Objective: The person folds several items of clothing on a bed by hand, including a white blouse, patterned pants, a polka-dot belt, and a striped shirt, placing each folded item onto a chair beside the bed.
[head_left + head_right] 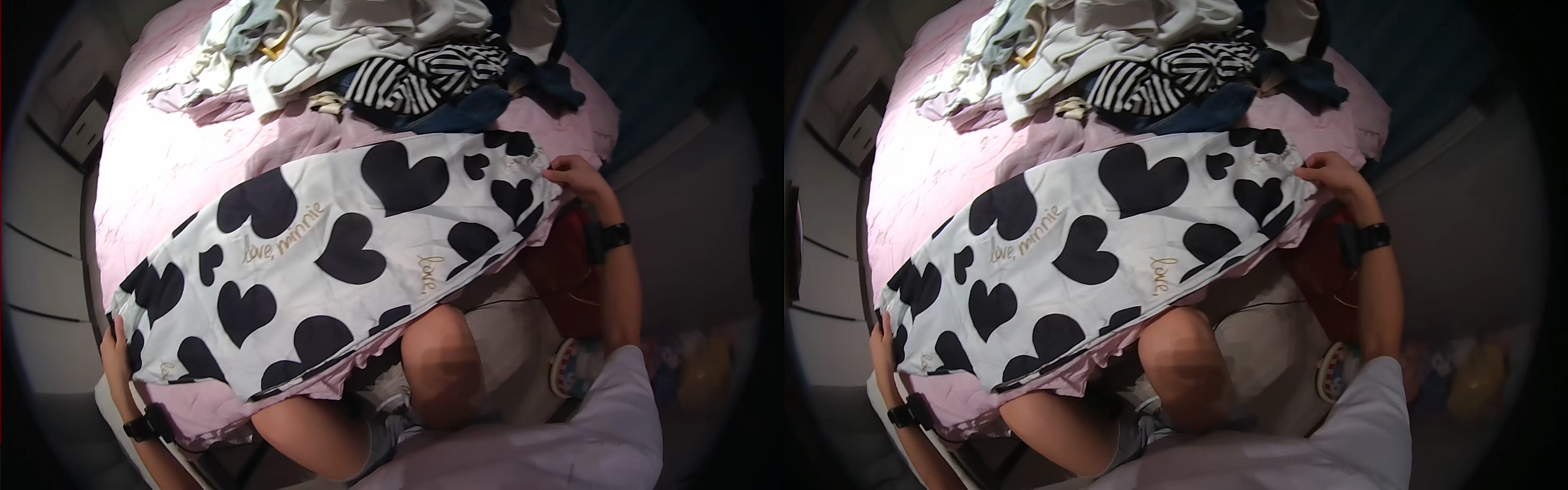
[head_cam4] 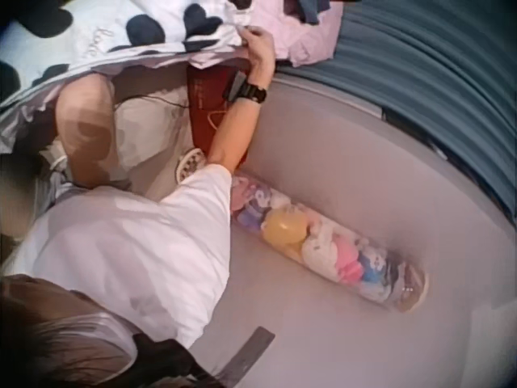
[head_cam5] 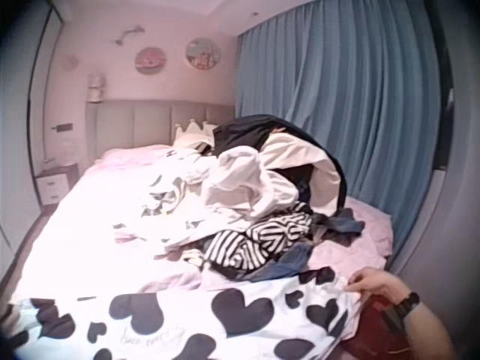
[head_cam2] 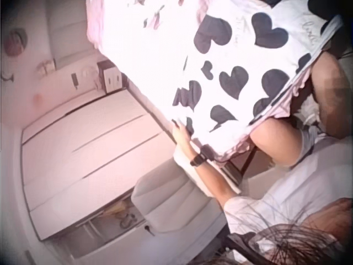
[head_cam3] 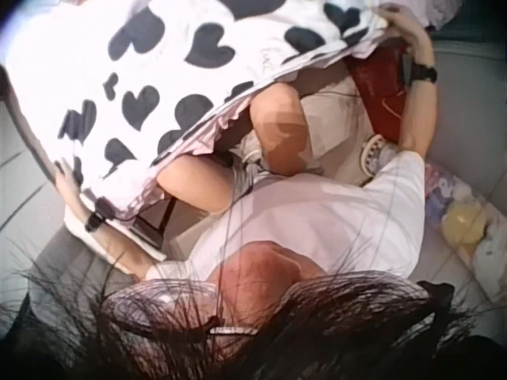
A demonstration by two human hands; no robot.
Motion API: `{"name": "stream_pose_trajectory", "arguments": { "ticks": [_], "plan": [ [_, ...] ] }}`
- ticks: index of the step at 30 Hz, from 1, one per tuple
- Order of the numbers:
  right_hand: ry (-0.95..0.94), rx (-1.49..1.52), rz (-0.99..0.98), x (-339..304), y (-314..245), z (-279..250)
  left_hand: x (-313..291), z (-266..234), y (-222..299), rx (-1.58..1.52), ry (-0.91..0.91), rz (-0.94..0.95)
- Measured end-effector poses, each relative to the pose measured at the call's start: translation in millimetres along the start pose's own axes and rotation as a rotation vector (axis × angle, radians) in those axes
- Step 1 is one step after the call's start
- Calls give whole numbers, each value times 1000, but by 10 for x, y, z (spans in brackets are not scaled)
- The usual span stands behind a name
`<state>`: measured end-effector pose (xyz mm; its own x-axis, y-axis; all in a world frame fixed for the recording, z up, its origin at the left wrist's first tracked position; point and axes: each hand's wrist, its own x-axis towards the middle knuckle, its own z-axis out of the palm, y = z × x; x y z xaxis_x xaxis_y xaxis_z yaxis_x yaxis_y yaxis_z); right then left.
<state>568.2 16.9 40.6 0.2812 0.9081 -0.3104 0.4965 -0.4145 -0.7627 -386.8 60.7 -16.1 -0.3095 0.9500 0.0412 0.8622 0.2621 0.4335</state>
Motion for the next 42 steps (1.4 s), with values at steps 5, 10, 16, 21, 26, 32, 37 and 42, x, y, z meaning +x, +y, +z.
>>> {"name": "stream_pose_trajectory", "arguments": {
  "ticks": [5, 10, 16, 21, 26, 32, 37, 42],
  "plan": [
    [31, 217, 38, 187, 22, 113, 105, -102, -106, -40, -45, -33],
    [44, 311, 160, 95, -276, 294, 36, -63, 132, 42, -11, 35],
    [27, 264, 58, 249, 57, 118, 11, 43, 69, 248, 173, 72],
    [-5, 185, 4, 199, 81, 144, -188, -104, 442, 632, 451, 254],
    [97, 196, 23, 206, 26, 287, -1447, 224, 2381, 83, 50, 849],
    [93, 131, -70, 380, 168, 274, -2108, 855, 3259, 76, -215, 1258],
    [125, 180, -148, 455, 272, 305, -2142, 899, 3279, 171, -240, 1313],
    [99, 101, -140, 476, 225, 250, -2155, 837, 3354, 66, -322, 1248]
  ]
}}
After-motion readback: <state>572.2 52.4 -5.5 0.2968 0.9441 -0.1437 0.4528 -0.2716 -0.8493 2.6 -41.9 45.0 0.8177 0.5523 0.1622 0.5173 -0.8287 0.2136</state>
